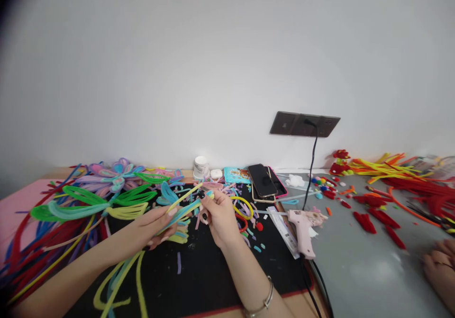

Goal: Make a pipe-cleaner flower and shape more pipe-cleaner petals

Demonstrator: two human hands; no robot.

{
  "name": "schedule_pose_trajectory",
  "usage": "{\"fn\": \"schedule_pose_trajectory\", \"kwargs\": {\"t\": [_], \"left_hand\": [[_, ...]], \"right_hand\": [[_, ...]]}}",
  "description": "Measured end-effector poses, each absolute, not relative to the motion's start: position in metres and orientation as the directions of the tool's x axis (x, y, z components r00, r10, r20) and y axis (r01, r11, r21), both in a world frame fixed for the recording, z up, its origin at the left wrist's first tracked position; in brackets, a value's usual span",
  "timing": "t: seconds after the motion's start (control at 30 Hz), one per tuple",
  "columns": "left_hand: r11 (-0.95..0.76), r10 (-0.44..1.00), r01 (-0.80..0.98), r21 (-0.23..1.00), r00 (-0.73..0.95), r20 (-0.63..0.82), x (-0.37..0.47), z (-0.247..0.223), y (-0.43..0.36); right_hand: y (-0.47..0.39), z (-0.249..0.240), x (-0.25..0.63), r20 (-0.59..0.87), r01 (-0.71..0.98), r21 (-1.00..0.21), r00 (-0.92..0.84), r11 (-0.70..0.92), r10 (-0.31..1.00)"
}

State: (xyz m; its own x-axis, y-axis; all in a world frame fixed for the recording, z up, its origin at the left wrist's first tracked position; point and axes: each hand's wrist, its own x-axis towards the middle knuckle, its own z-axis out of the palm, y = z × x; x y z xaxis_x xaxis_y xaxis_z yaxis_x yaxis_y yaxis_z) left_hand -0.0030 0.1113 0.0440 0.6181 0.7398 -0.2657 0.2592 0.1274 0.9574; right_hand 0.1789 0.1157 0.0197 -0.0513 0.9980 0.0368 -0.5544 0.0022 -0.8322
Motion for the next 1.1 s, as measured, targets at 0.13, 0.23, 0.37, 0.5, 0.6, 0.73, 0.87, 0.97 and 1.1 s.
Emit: {"fn": "schedule_pose_trajectory", "kwargs": {"t": [0.13, 0.23, 0.37, 0.5, 0.6, 0.73, 0.87, 0.97, 1.1], "left_hand": [[0.155, 0.734, 0.313, 0.937, 0.599, -0.321, -0.005, 0.040, 0.110], [0.186, 0.723, 0.324, 0.928, 0.594, -0.352, -0.004, 0.042, 0.109], [0.173, 0.720, 0.337, 0.926, 0.598, -0.352, 0.000, 0.047, 0.108], [0.048, 0.759, 0.372, 0.927, 0.589, -0.275, 0.001, 0.044, 0.110], [0.014, 0.772, 0.368, 0.930, 0.587, -0.244, 0.002, 0.040, 0.110], [-0.043, 0.772, 0.396, 0.917, 0.596, -0.221, 0.005, 0.045, 0.108], [-0.164, 0.765, 0.477, 0.863, 0.614, -0.195, 0.004, 0.051, 0.107], [-0.240, 0.772, 0.509, 0.827, 0.617, -0.155, 0.002, 0.052, 0.108], [-0.277, 0.777, 0.512, 0.813, 0.617, -0.124, 0.000, 0.052, 0.108]], "right_hand": [[0.114, 0.019, 0.179, 0.029, -0.512, -0.859, -0.050, -0.001, 0.998], [0.113, 0.020, 0.178, 0.031, -0.473, -0.881, -0.043, 0.007, 0.999], [0.112, 0.021, 0.178, 0.039, -0.464, -0.886, -0.039, 0.016, 0.998], [0.112, 0.021, 0.178, 0.034, -0.477, -0.879, -0.054, 0.004, 0.998], [0.112, 0.020, 0.178, 0.034, -0.482, -0.876, -0.067, -0.003, 0.997], [0.113, 0.022, 0.179, 0.027, -0.501, -0.865, -0.076, -0.015, 0.997], [0.113, 0.023, 0.178, 0.006, -0.532, -0.845, -0.119, -0.059, 0.993], [0.113, 0.023, 0.179, -0.015, -0.541, -0.836, -0.142, -0.090, 0.990], [0.114, 0.021, 0.179, -0.057, -0.541, -0.830, -0.163, -0.138, 0.985]]}}
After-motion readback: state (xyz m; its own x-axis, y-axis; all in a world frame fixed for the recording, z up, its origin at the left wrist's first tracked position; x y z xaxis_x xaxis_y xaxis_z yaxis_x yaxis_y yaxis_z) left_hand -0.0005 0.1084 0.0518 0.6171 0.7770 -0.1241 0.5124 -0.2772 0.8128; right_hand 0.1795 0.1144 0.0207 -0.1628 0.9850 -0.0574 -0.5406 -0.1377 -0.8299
